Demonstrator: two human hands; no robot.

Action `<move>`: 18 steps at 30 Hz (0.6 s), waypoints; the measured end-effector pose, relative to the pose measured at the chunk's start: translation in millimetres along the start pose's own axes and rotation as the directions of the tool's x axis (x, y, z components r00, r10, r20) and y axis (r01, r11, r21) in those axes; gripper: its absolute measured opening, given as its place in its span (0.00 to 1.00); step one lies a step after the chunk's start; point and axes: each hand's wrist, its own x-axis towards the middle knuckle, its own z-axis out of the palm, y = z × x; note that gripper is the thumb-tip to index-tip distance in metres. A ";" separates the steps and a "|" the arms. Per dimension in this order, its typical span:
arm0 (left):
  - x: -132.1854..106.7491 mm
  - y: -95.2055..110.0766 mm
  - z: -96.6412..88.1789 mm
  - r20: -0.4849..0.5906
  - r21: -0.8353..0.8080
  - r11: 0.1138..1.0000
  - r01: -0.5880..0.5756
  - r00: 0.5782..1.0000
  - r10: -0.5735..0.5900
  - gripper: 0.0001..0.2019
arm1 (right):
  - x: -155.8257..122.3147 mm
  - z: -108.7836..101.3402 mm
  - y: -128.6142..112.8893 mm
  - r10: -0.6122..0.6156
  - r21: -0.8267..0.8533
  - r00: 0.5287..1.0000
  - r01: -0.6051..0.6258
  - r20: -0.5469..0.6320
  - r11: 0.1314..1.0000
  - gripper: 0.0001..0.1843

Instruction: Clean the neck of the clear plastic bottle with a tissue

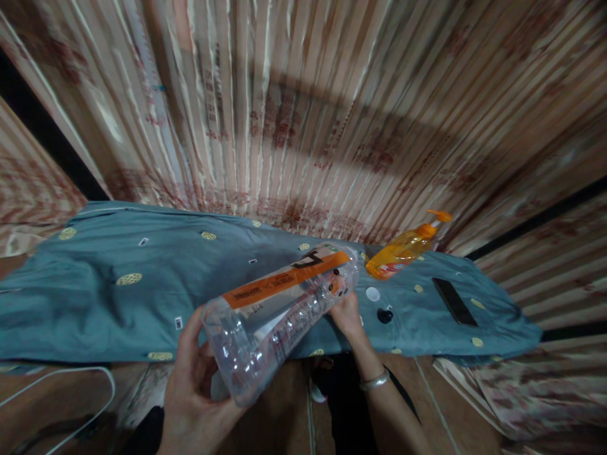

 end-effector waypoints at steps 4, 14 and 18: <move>1.4 -4.7 -3.8 0.024 0.032 0.999 -0.029 0.999 0.028 0.45 | 0.5 0.5 1.5 0.024 0.032 0.999 -0.023 -0.022 0.999 0.30; -0.7 3.4 1.5 0.008 -0.004 1.000 0.014 1.000 -0.014 0.48 | -0.5 -1.4 -1.5 0.017 0.009 1.000 -0.017 -0.007 1.000 0.29; -0.1 3.6 0.2 0.004 0.005 1.000 0.019 1.000 -0.019 0.46 | -1.1 -1.1 -3.7 0.010 -0.011 1.000 -0.010 -0.007 1.000 0.29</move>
